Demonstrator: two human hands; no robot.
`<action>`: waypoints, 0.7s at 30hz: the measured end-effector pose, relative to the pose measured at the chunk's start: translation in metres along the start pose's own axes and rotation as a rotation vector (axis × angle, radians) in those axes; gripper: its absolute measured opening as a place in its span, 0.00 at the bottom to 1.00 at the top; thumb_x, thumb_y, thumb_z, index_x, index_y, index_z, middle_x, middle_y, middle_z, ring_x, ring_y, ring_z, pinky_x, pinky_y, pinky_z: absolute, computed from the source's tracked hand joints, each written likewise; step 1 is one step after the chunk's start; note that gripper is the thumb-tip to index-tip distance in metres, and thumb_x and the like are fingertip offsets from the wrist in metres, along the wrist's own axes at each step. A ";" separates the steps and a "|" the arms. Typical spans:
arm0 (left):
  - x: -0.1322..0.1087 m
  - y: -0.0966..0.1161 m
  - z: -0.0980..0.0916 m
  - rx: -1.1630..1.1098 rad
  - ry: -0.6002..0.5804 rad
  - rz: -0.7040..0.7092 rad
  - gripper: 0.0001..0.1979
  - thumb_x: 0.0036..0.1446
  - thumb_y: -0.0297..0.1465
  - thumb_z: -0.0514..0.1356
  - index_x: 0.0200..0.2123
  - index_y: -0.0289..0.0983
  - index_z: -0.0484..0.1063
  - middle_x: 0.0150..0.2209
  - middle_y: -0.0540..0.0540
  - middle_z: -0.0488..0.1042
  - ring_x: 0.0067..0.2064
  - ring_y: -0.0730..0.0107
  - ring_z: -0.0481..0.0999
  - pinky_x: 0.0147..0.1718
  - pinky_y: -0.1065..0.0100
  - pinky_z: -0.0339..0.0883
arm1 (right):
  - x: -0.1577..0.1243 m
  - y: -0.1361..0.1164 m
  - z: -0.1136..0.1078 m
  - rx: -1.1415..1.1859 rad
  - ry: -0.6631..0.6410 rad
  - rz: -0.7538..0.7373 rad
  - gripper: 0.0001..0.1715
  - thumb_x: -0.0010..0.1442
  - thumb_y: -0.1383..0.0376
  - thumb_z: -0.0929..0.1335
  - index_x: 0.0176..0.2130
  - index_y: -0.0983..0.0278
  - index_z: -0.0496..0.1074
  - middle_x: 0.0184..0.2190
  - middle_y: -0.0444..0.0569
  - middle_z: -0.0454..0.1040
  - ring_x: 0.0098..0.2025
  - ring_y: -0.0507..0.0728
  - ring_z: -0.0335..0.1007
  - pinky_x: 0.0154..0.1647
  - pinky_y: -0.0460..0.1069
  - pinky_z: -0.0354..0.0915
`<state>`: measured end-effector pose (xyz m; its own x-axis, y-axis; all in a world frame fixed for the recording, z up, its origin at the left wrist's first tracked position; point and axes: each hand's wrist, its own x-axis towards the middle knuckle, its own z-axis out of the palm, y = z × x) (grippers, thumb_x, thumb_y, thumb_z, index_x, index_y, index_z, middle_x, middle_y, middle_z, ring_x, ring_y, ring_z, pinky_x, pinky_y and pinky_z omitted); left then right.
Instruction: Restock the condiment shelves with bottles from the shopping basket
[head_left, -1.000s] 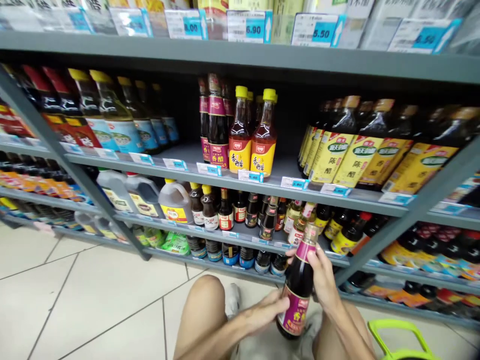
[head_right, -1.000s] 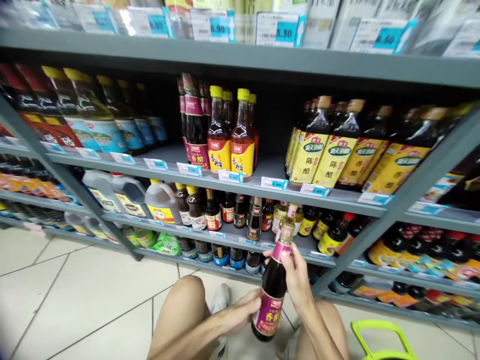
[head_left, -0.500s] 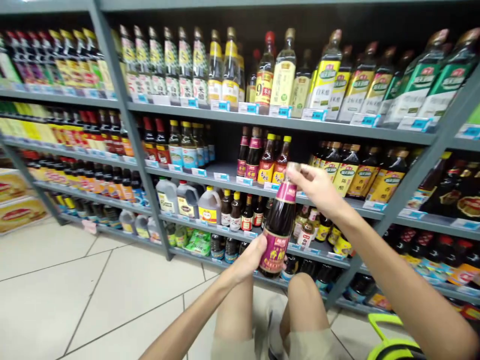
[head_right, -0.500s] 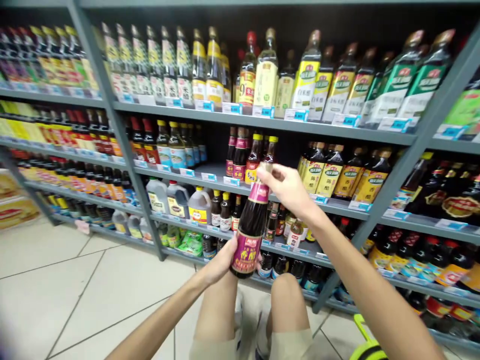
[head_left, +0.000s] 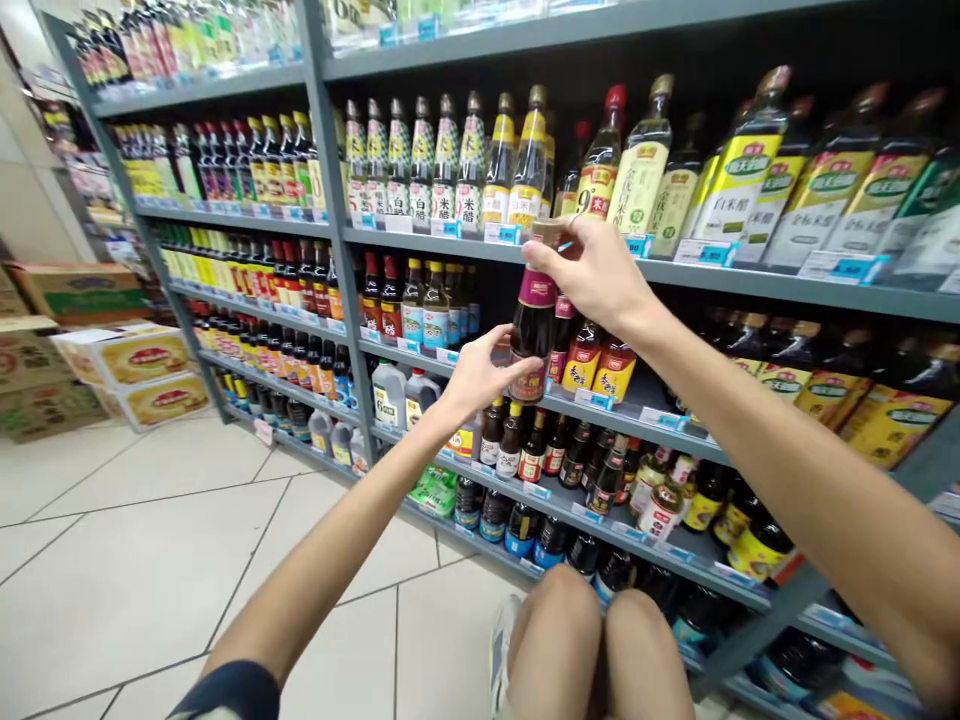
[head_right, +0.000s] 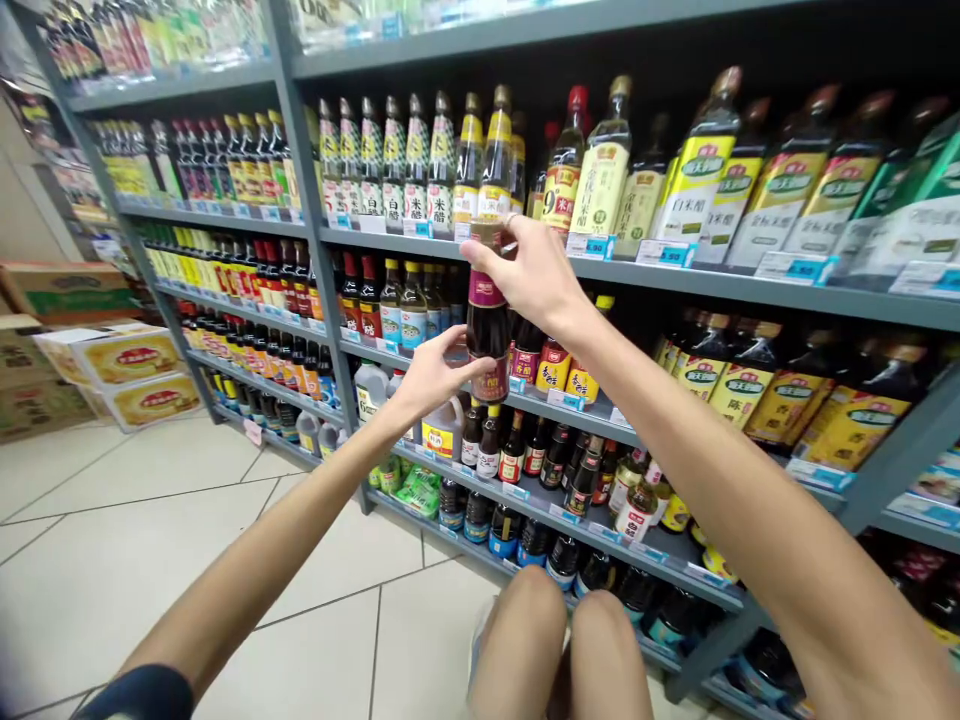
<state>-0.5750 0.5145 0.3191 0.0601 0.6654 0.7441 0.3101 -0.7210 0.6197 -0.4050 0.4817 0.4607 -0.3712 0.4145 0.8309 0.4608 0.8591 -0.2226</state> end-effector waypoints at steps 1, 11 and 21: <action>0.010 -0.012 0.000 -0.011 0.023 0.007 0.29 0.52 0.40 0.75 0.55 0.36 0.76 0.53 0.39 0.82 0.51 0.54 0.81 0.52 0.56 0.76 | 0.005 0.004 0.006 -0.031 0.000 -0.014 0.26 0.64 0.45 0.73 0.44 0.65 0.76 0.43 0.54 0.80 0.46 0.61 0.75 0.52 0.59 0.71; 0.069 -0.104 0.031 -0.224 0.062 0.069 0.32 0.56 0.35 0.72 0.63 0.37 0.73 0.60 0.41 0.78 0.58 0.53 0.77 0.62 0.54 0.71 | 0.026 0.061 0.050 -0.223 -0.020 -0.046 0.07 0.65 0.64 0.74 0.40 0.63 0.73 0.41 0.52 0.80 0.43 0.61 0.75 0.53 0.60 0.71; 0.072 -0.148 0.056 -0.211 0.015 0.109 0.30 0.59 0.36 0.70 0.64 0.37 0.73 0.63 0.38 0.75 0.61 0.53 0.75 0.63 0.55 0.68 | 0.017 0.104 0.071 -0.233 0.004 0.047 0.09 0.65 0.65 0.75 0.44 0.65 0.75 0.42 0.54 0.80 0.43 0.62 0.77 0.52 0.59 0.71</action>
<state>-0.5640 0.6801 0.2668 0.0675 0.5795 0.8122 0.0973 -0.8140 0.5727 -0.4208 0.5992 0.4160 -0.3415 0.4508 0.8247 0.6517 0.7459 -0.1378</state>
